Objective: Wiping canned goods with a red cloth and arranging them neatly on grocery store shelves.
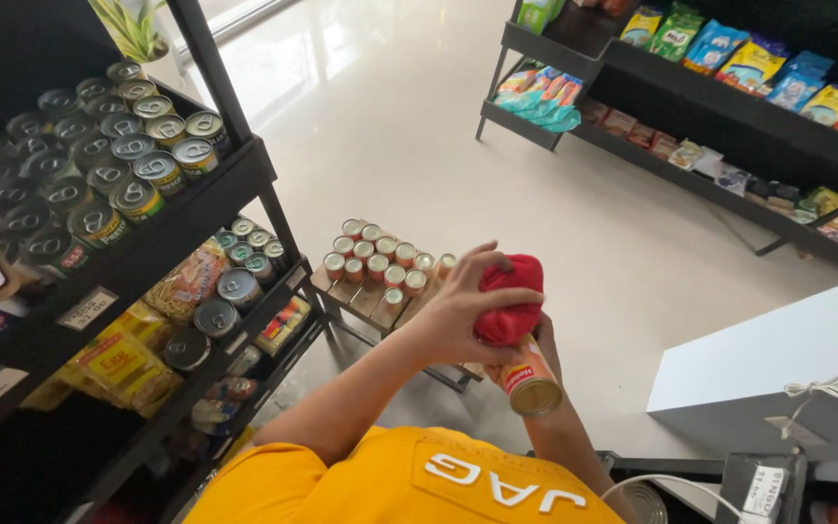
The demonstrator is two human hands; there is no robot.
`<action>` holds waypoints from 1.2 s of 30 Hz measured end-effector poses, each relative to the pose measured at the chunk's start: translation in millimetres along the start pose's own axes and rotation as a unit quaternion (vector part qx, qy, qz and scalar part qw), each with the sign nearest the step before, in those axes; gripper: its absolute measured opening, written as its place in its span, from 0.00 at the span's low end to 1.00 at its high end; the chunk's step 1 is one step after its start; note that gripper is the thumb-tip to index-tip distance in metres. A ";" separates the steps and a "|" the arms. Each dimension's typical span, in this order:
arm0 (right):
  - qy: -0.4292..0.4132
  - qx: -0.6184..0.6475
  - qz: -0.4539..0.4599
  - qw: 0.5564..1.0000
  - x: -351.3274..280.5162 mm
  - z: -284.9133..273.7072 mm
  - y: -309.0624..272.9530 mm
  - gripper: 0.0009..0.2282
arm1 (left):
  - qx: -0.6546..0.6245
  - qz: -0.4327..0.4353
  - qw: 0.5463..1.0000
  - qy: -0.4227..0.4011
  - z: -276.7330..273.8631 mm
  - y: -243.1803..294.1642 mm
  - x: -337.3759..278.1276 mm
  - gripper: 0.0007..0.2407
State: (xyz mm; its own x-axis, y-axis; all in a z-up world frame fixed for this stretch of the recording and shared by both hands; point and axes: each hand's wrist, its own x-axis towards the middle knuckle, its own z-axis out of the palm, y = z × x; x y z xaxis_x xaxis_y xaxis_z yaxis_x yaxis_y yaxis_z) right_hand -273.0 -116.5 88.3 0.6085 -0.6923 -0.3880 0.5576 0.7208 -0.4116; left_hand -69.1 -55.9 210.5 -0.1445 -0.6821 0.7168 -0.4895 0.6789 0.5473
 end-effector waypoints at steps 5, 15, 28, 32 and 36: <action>0.072 -0.010 -0.135 0.988 -0.9 12.7 -9.7 0.22 | -0.096 0.042 0.990 -0.095 18.1 -30.1 13.5 0.25; 0.176 -0.166 -0.466 0.851 -19.5 94.4 -25.5 0.23 | -0.351 -0.300 0.863 -0.206 36.6 -44.2 119.6 0.17; 0.293 0.028 -0.361 0.885 -28.1 131.6 -1.3 0.22 | -0.402 0.117 0.838 -0.350 75.2 -101.6 158.3 0.18; 0.325 0.063 -0.432 0.839 -39.5 71.1 36.2 0.28 | -0.516 -0.180 0.693 -0.469 96.7 -79.4 146.5 0.17; 0.479 0.151 -0.480 0.720 -73.8 110.6 71.1 0.16 | -0.508 -0.271 0.535 -0.619 133.2 -60.5 122.5 0.27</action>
State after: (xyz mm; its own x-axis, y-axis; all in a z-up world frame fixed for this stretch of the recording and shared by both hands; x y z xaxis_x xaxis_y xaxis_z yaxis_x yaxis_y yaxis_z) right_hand -215.8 -10.4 178.8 -0.7257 -0.4783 -0.4946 0.6470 -0.2298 -0.7270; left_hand -171.8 -216.7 207.7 -0.9841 -0.0842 -0.1567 -0.1194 -0.3403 0.9327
